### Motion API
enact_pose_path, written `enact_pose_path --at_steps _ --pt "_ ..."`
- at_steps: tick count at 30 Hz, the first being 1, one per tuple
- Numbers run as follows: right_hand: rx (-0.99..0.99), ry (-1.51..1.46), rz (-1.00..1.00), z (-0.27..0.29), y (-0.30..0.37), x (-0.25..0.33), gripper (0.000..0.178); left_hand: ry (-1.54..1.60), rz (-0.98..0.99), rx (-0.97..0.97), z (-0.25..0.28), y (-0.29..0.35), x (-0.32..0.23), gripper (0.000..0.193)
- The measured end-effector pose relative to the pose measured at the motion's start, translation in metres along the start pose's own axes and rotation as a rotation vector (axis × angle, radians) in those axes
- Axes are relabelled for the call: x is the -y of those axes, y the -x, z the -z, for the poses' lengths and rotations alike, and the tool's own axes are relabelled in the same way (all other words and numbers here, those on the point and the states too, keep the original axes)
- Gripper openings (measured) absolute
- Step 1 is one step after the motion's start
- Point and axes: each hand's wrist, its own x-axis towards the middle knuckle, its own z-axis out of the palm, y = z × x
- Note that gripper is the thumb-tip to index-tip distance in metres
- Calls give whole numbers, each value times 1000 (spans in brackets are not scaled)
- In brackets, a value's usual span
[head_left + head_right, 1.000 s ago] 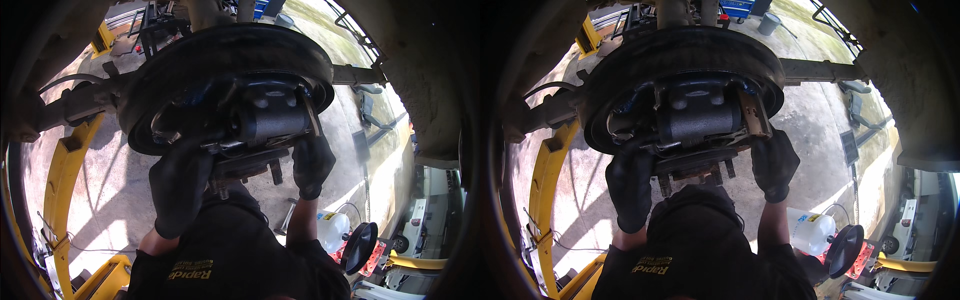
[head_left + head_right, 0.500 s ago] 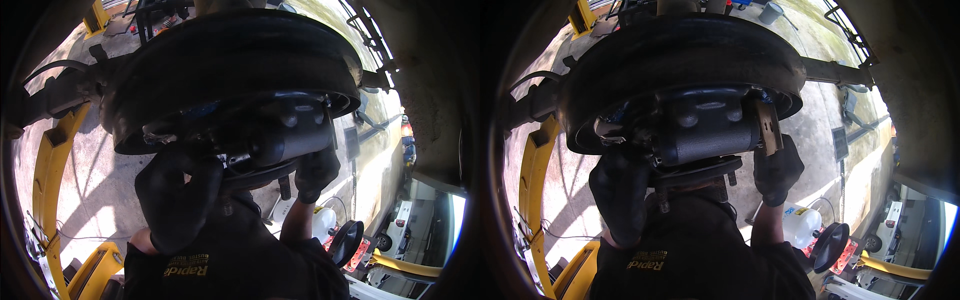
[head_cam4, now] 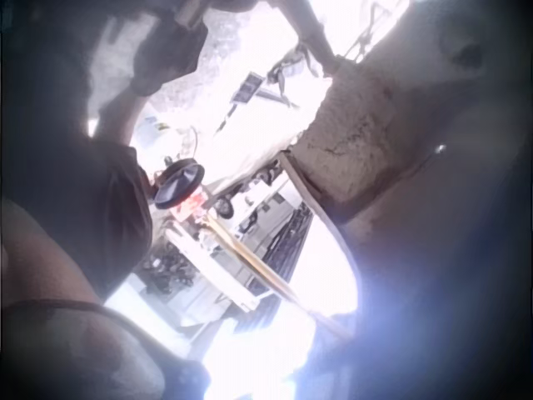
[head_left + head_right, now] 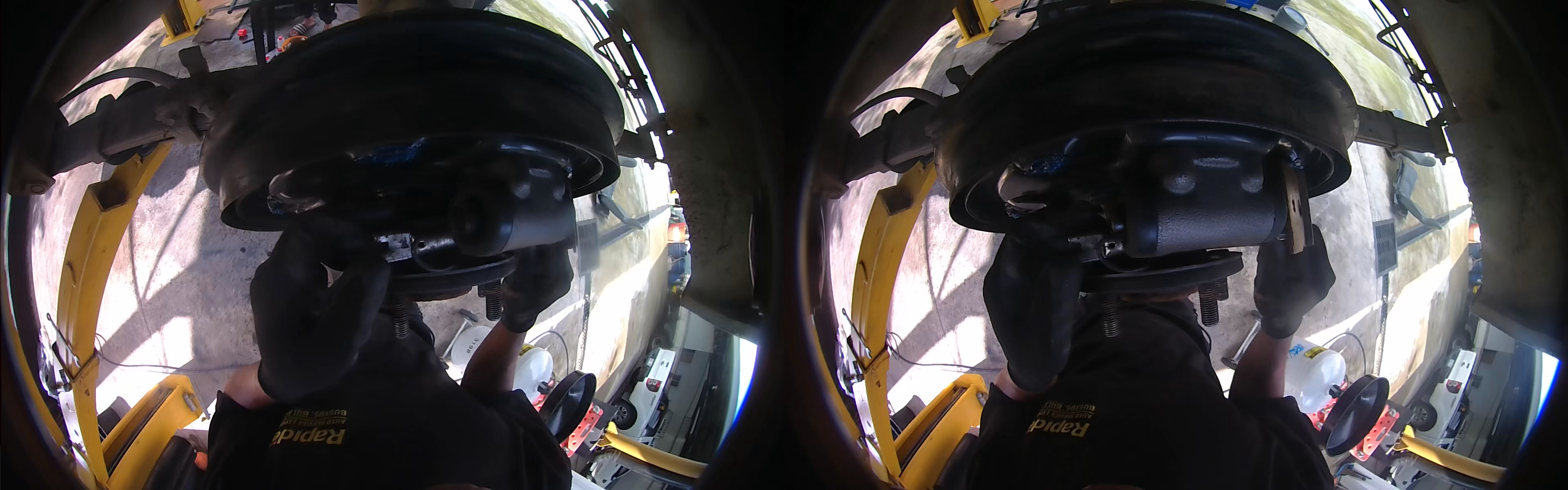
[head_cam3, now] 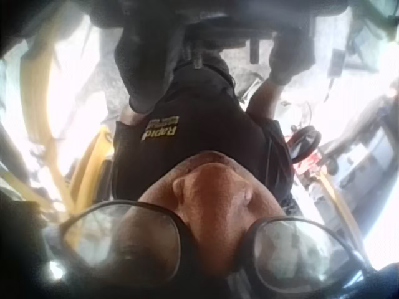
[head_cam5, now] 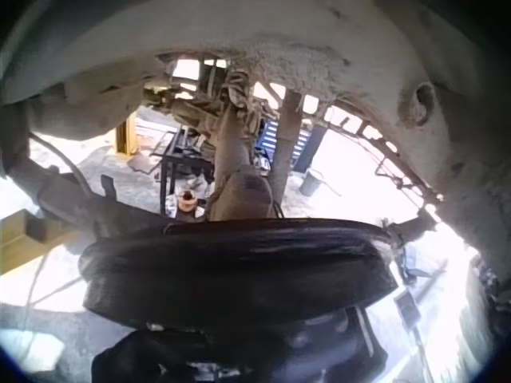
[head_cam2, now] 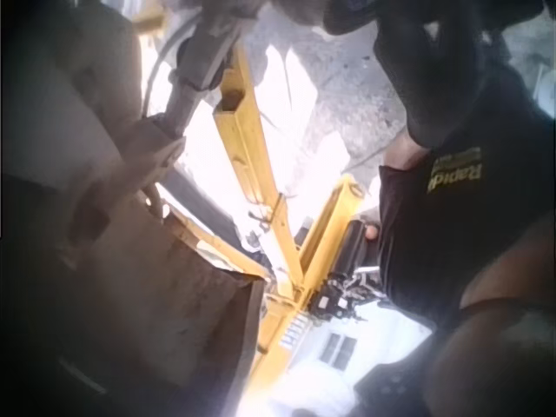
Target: The person removes a spring and an adjuster from a brake assembly using pliers and by hand, then handles a new brake shoe and positions it on the backing plate of a vehicle.
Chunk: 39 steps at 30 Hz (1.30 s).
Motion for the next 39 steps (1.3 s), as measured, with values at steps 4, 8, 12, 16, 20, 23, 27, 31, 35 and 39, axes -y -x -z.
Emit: enact_pose_path --at_steps 4,8,12,16,20,23,27,31,35,39 --pt "-2 25 41 -1 0 -3 18 -6 -172 17 -1 0 9 34" --pt "18 -37 -29 2 1 -3 17 58 -54 94 7 3 9 39" --pt "20 -54 18 4 -7 0 16 -149 -58 128 13 -3 5 36" --pt "31 -38 -10 3 -7 4 16 -49 -10 125 9 -7 -2 29" --pt "12 -76 -47 0 -3 2 19 -153 29 85 10 -3 -3 25" --pt "-6 -79 -46 -2 -3 2 22 -129 -60 -5 7 -3 7 22" --pt "12 -70 -54 0 -2 2 24 -189 -23 51 6 -12 -2 22" --pt "53 -43 -91 1 2 1 26 -179 90 21 5 -7 -11 19" --pt "68 -9 -62 -1 6 -3 28 -113 -65 -11 5 -4 -10 18" --pt "95 -52 -139 0 9 -4 28 -337 -550 103 20 -21 -2 26"
